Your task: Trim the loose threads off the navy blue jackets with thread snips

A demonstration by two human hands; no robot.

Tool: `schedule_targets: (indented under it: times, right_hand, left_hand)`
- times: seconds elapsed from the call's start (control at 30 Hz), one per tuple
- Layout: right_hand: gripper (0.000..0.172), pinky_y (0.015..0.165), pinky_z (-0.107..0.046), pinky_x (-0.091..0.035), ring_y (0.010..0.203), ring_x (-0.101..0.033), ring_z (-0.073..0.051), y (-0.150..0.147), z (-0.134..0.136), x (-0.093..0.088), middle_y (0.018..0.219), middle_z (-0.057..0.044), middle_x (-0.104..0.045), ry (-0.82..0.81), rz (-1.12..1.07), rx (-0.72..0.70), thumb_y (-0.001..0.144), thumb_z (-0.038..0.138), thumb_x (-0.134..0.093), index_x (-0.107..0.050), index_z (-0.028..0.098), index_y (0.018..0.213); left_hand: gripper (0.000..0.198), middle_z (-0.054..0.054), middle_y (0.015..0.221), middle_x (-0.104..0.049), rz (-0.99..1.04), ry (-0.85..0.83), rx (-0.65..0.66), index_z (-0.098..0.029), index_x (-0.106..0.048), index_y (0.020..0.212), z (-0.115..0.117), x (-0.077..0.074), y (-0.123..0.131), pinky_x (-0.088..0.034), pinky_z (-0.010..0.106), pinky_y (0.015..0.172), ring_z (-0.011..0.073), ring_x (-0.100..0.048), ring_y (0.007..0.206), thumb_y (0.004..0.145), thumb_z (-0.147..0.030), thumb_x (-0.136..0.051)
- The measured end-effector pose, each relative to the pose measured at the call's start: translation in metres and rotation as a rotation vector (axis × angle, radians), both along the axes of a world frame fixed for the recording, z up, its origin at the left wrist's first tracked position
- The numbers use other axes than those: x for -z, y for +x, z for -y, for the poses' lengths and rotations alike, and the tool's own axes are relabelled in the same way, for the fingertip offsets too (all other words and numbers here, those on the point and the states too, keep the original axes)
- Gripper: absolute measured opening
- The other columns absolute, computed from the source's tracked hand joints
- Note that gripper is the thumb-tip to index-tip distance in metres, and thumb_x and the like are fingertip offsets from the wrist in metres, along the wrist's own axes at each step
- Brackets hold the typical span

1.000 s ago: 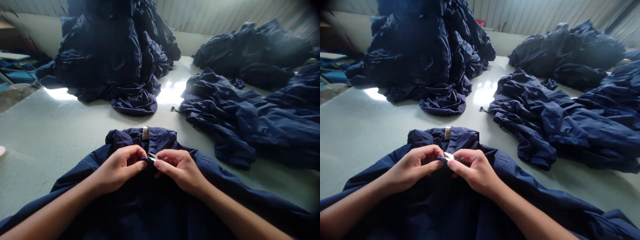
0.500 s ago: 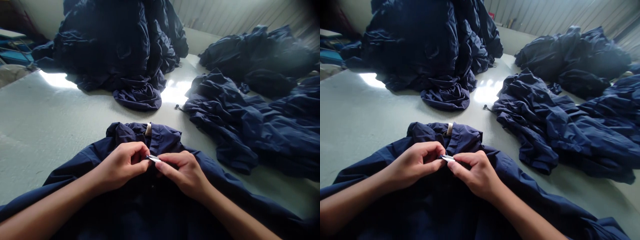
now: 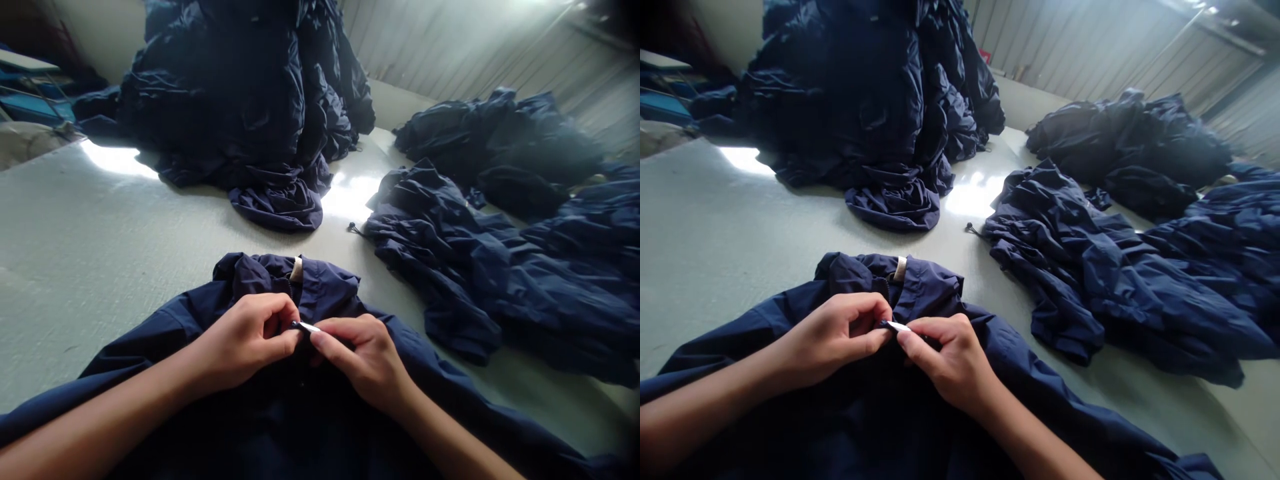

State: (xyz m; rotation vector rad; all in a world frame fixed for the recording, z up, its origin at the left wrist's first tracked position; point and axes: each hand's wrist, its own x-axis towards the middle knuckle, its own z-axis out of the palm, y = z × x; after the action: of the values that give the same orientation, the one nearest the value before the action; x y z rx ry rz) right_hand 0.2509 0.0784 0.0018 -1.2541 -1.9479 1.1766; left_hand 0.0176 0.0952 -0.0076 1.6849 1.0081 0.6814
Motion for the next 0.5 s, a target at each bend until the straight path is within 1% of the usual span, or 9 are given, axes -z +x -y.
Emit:
schedule_targets:
  times: [0.13,0.2,0.27,0.37,0.5]
  right_hand:
    - [0.037,0.059,-0.026,-0.049,0.061,-0.070,-0.019,0.0011,-0.0003,0.0014,0.068,-0.006,-0.079,-0.118,-0.100,0.078,0.103,0.043,-0.067,-0.084,0.014,0.087]
    - [0.036,0.059,-0.026,-0.050,0.062,-0.072,-0.019,0.0015,-0.0008,0.0017,0.069,-0.005,-0.078,-0.151,-0.132,0.074,0.101,0.043,-0.070,-0.084,0.013,0.086]
    - [0.034,0.059,-0.025,-0.049,0.062,-0.070,-0.018,0.0018,-0.0011,0.0012,0.069,-0.005,-0.078,-0.131,-0.121,0.044,0.101,0.041,-0.070,-0.085,0.013,0.087]
    - [0.032,0.058,-0.024,-0.046,0.059,-0.065,-0.015,0.0018,-0.0011,-0.0004,0.069,-0.004,-0.079,-0.051,-0.055,0.006,0.102,0.038,-0.070,-0.086,0.014,0.090]
    - [0.034,0.057,-0.025,-0.044,0.055,-0.062,-0.014,0.0008,-0.0009,-0.0021,0.067,-0.004,-0.078,0.023,0.040,-0.006,0.101,0.037,-0.069,-0.085,0.013,0.084]
  left_hand:
    - [0.018,-0.005,0.071,-0.057,0.003,-0.007,-0.001,-0.019,-0.067,0.088,-0.0005,0.0024,-0.0007,-0.035,0.021,0.054,0.0113,-0.047,0.062,0.098,-0.033,-0.069]
    - [0.017,-0.005,0.070,-0.056,0.002,-0.005,0.000,-0.018,-0.067,0.088,-0.0003,0.0012,-0.0007,-0.035,0.021,0.054,0.0109,-0.046,0.062,0.098,-0.033,-0.069]
    - [0.016,-0.005,0.069,-0.056,-0.005,-0.002,0.001,-0.018,-0.068,0.088,0.0002,-0.0005,-0.0004,-0.035,0.020,0.054,0.0105,-0.046,0.061,0.097,-0.031,-0.069]
    - [0.014,-0.005,0.068,-0.056,-0.013,0.023,0.003,-0.018,-0.069,0.086,0.0007,-0.0015,0.0003,-0.034,0.020,0.052,0.0101,-0.046,0.060,0.094,-0.028,-0.070]
    - [0.010,-0.006,0.066,-0.055,-0.009,0.082,0.009,-0.018,-0.067,0.084,0.0002,0.0007,-0.0001,-0.035,0.020,0.051,0.0095,-0.046,0.058,0.091,-0.024,-0.071]
